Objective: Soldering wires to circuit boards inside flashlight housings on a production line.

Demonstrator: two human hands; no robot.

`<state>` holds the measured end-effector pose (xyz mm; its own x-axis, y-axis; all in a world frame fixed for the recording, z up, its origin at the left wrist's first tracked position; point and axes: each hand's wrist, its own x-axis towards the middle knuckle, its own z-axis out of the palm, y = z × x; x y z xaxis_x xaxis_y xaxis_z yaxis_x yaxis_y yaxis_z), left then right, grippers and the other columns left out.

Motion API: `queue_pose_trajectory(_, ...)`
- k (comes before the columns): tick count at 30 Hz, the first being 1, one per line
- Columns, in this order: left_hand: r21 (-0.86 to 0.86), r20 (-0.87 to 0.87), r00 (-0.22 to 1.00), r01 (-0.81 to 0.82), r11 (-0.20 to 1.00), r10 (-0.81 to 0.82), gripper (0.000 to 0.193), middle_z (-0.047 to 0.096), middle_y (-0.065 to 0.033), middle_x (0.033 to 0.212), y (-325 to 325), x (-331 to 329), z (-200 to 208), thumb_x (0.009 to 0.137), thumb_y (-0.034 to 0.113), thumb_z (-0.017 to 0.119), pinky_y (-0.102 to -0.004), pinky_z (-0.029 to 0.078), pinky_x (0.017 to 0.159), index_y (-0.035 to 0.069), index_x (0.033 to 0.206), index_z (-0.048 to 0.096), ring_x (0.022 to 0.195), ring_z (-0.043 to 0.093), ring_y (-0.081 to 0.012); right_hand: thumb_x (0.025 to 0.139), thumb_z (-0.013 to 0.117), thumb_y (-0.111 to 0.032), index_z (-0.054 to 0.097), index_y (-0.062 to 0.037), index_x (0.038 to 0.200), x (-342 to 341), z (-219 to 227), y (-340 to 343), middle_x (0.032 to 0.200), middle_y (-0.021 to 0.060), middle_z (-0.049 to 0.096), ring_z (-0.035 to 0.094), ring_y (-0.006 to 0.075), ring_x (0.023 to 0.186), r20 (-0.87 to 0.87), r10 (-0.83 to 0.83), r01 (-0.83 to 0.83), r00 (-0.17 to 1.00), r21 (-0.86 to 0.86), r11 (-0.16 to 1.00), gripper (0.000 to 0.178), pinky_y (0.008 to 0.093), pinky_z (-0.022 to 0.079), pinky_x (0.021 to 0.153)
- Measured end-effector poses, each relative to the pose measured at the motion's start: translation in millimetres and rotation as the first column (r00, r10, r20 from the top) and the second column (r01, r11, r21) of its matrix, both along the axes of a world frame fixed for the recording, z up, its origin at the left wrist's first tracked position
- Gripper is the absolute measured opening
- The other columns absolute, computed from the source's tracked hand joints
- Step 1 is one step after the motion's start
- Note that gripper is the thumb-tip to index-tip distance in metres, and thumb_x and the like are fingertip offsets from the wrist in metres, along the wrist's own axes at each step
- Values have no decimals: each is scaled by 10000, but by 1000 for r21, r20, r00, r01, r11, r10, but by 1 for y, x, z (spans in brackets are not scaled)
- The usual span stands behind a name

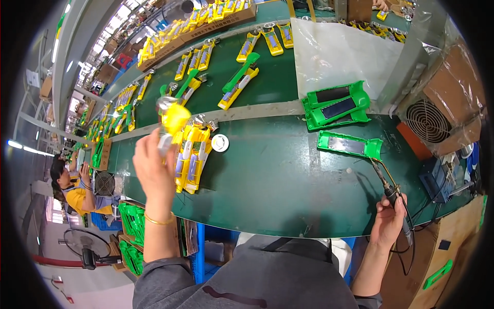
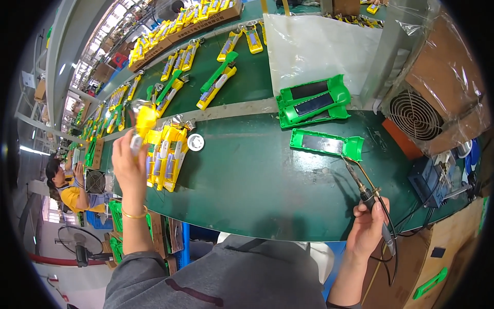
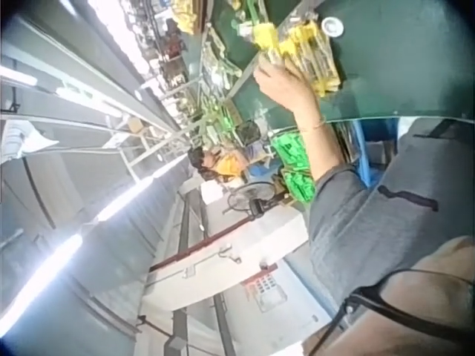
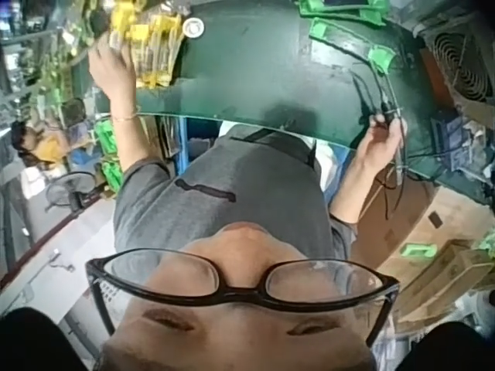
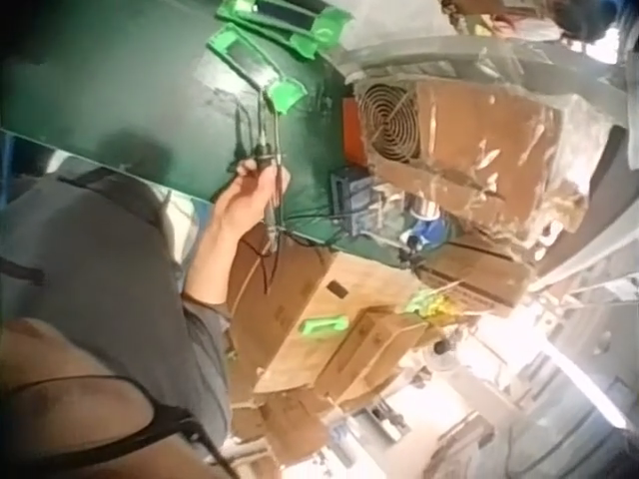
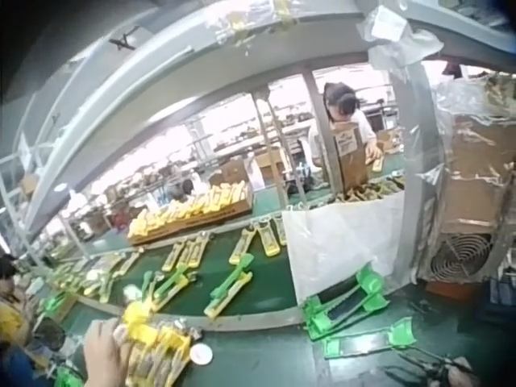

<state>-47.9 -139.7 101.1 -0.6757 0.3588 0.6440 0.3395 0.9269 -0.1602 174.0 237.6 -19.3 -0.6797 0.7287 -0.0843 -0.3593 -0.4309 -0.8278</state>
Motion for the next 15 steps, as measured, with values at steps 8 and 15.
queue_pose_trajectory(8,151,482,610,649,746,-628,663,526,-127,1008,151,77,-105,678,198,734,-397,413,787,121,1296,506,921,525,-277,931,524,-206,505,-67,1043,13,7,-7,929,31,551,479,112,783,-54,-21,21,998,-8,1000,179,258,384,691)
queue_pose_trajectory(15,195,636,445,699,688,-631,690,513,-134,1148,167,96,-96,688,286,740,-470,351,957,99,1300,482,1091,507,-280,888,561,-110,519,-24,1000,-8,22,-52,868,74,568,593,159,752,-81,132,-141,988,-124,982,147,274,466,617)
